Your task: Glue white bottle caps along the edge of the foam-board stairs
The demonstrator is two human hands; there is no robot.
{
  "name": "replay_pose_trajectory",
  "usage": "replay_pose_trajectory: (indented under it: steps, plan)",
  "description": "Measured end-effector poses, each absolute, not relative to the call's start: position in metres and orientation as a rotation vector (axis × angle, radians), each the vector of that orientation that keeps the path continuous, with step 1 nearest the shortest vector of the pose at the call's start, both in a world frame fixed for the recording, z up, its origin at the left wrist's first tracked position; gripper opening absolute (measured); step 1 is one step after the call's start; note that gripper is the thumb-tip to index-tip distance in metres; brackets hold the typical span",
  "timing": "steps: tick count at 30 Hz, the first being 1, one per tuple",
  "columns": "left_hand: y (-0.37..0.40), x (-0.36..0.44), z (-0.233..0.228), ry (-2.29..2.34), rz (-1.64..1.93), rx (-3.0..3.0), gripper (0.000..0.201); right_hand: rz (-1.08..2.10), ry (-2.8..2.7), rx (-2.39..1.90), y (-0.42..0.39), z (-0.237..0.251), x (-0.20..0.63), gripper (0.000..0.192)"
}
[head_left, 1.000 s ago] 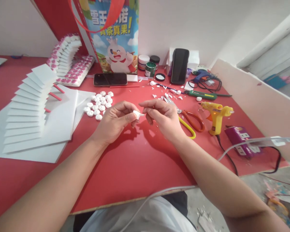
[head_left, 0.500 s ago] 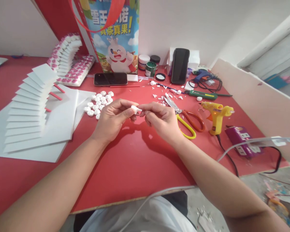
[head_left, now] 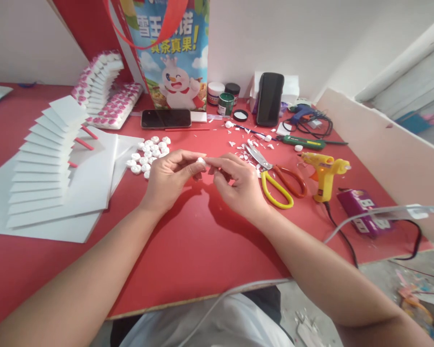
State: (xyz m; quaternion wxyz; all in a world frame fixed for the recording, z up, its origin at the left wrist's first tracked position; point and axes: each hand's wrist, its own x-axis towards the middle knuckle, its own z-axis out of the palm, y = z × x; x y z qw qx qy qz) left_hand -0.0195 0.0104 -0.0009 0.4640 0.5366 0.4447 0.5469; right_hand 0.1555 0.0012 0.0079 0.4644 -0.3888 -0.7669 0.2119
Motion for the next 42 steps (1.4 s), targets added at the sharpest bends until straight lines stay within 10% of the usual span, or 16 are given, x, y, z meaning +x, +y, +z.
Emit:
replay_pose_trajectory:
  steps: [42]
  plan:
    - [0.007,-0.018,-0.001,1.170,1.224,1.519,0.019,0.553,-1.993,-0.959,0.007,0.010,0.162,0.030]
